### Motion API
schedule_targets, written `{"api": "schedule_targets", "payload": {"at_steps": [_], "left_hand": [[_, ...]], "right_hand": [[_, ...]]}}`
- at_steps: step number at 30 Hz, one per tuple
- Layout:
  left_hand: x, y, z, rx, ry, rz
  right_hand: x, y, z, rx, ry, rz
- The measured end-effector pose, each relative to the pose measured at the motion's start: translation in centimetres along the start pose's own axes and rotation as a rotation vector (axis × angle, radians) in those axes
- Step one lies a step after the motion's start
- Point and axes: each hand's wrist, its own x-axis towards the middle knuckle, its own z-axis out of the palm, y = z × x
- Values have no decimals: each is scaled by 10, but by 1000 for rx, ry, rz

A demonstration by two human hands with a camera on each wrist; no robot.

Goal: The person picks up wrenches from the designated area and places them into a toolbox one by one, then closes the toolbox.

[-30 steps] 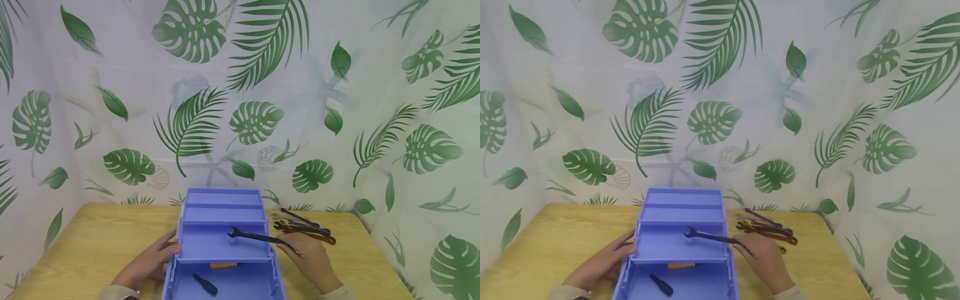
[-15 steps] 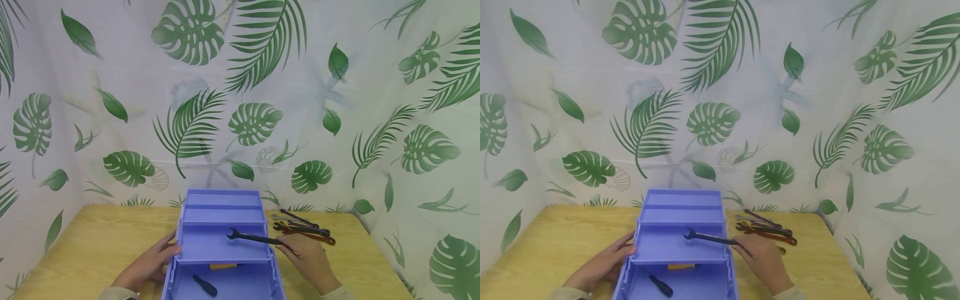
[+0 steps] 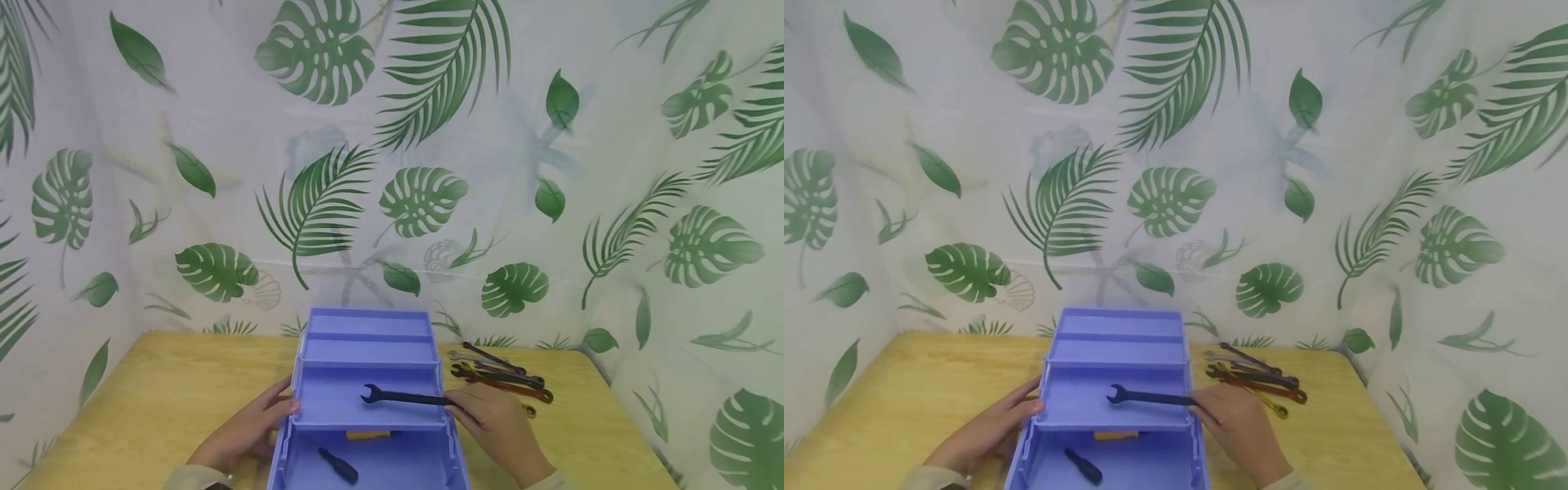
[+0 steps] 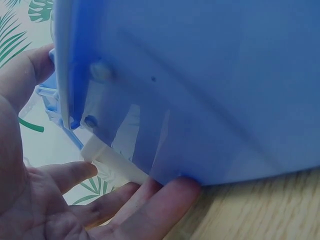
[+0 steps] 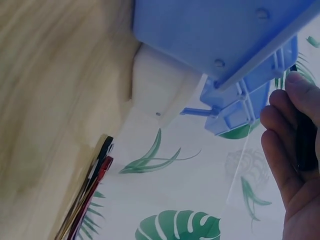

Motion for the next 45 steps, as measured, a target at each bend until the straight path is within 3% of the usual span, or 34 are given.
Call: {"api": "schedule_targets", "payload": {"at_steps": [9, 20, 33, 37, 45], "left_hand": [[2, -2, 4, 7, 16, -37], [0, 0, 4, -7, -10, 10], [-1, 1, 2, -8, 9, 13], [-2, 2, 3, -11, 4, 5], [-2, 3, 3, -5, -5, 12]], "right_hand": [[15, -16, 7, 91, -18, -49], [30, -27, 19, 122, -95, -55], [51, -37, 20, 179, -455, 259], [55, -38, 19, 197, -508, 306], [56, -34, 19, 339, -549, 364]]}}
